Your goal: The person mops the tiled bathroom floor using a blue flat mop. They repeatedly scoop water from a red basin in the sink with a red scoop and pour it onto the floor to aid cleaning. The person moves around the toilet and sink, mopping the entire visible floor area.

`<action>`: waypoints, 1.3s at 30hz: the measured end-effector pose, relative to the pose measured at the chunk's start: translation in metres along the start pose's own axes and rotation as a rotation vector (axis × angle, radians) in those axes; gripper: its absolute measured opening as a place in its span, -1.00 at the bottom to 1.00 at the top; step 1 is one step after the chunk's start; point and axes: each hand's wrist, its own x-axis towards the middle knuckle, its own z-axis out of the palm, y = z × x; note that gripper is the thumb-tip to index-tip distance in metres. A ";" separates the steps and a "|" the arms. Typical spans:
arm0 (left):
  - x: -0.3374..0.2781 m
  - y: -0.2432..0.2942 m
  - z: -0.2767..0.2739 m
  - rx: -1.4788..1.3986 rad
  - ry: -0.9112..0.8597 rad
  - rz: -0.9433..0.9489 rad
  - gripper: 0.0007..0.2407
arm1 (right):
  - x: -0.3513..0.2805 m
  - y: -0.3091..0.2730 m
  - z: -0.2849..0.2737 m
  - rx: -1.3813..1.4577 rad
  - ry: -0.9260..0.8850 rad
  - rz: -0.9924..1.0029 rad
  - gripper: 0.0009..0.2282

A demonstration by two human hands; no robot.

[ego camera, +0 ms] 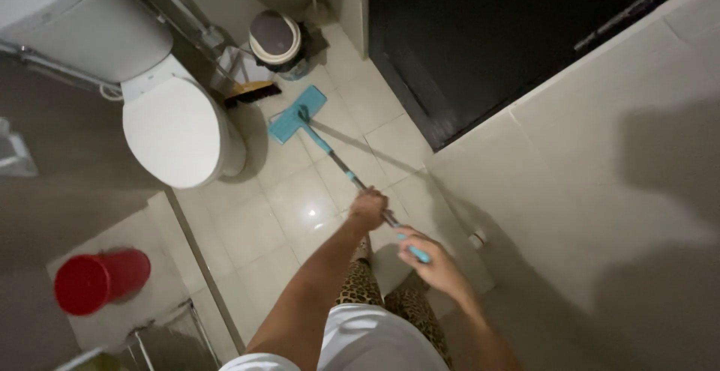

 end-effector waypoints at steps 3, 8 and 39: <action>0.000 0.050 0.020 0.011 0.150 0.182 -0.81 | -0.046 0.024 -0.046 0.057 0.040 -0.114 -0.91; -0.025 0.175 -0.014 -0.107 0.135 0.251 -0.77 | -0.133 -0.001 -0.149 -0.153 0.014 0.208 -0.91; -0.089 0.002 0.064 0.165 0.254 -0.222 -0.63 | -0.066 -0.012 0.072 -0.064 0.191 -0.296 -0.84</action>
